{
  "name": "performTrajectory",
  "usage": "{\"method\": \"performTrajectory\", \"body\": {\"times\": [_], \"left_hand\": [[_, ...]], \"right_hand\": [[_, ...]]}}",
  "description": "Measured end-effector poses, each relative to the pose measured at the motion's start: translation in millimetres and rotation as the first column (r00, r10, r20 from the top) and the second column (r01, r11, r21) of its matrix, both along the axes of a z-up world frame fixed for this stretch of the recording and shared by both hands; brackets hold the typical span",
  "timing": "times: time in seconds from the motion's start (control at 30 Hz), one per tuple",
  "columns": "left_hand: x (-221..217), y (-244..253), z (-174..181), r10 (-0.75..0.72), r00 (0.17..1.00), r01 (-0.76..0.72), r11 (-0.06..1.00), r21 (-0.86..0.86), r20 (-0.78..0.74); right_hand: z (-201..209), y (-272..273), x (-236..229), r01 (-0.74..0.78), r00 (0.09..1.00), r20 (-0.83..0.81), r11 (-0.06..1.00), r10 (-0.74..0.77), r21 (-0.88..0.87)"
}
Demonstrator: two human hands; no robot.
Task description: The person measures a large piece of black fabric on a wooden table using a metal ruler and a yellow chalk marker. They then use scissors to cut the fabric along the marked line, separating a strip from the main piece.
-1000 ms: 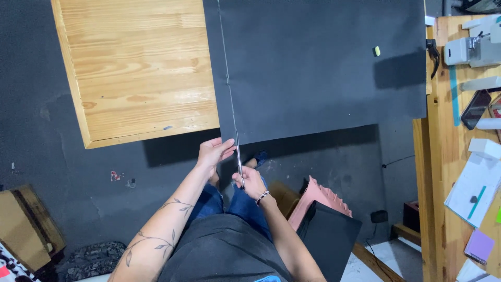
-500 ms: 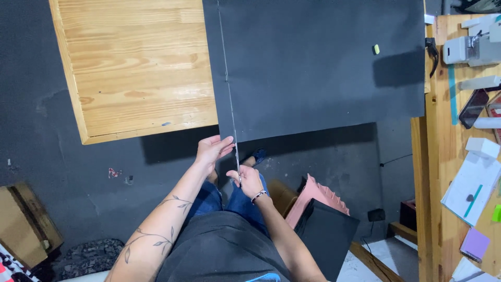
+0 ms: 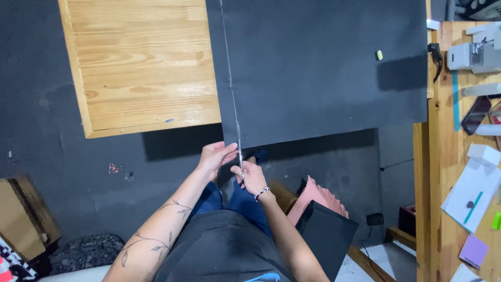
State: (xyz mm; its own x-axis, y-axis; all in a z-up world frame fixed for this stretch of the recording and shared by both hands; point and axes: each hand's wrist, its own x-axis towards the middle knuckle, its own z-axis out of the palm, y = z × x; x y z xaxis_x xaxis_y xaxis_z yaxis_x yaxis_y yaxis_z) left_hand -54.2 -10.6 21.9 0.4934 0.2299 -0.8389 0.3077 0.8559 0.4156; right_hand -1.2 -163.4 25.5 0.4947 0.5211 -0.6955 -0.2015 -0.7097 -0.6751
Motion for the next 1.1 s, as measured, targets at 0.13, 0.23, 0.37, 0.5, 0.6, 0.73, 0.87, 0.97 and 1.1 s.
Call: {"method": "performTrajectory", "body": {"times": [0.13,0.23,0.37,0.5,0.6,0.73,0.87,0.97,1.1], "left_hand": [[-5,-4,-8,0.009,1.000,-0.009,1.000,-0.016,-0.001],[-8,-3,-2,0.024,1.000,-0.024,1.000,-0.018,-0.005],[-13,-4,2,0.016,1.000,-0.016,1.000,-0.008,-0.001],[-16,-6,15,-0.019,1.000,0.019,0.999,0.036,0.007],[-19,-7,8,-0.028,1.000,0.028,0.998,0.047,0.010],[-23,-7,5,-0.026,0.999,0.025,0.998,0.052,0.026],[-28,-8,-1,-0.026,0.999,0.024,0.998,0.050,0.031],[-34,-7,-10,-0.029,0.999,0.027,0.998,0.059,0.030],[-40,-9,-13,-0.089,0.996,0.088,0.995,0.054,0.026]], "right_hand": [[5,-3,-4,-0.006,1.000,0.022,1.000,0.007,-0.007],[17,1,-5,0.008,1.000,0.023,1.000,-0.008,-0.002],[21,0,-2,-0.007,1.000,0.017,1.000,0.007,-0.001],[30,8,9,-0.032,0.999,0.016,0.999,0.032,0.009],[30,11,10,-0.041,0.999,0.016,0.999,0.041,0.003],[27,11,5,-0.030,0.999,0.018,1.000,0.030,-0.008],[25,10,5,-0.057,0.998,0.016,0.998,0.058,-0.016],[24,13,11,-0.084,0.996,-0.007,0.996,0.084,-0.025],[43,26,15,-0.115,0.993,-0.010,0.990,0.114,-0.079]]}}
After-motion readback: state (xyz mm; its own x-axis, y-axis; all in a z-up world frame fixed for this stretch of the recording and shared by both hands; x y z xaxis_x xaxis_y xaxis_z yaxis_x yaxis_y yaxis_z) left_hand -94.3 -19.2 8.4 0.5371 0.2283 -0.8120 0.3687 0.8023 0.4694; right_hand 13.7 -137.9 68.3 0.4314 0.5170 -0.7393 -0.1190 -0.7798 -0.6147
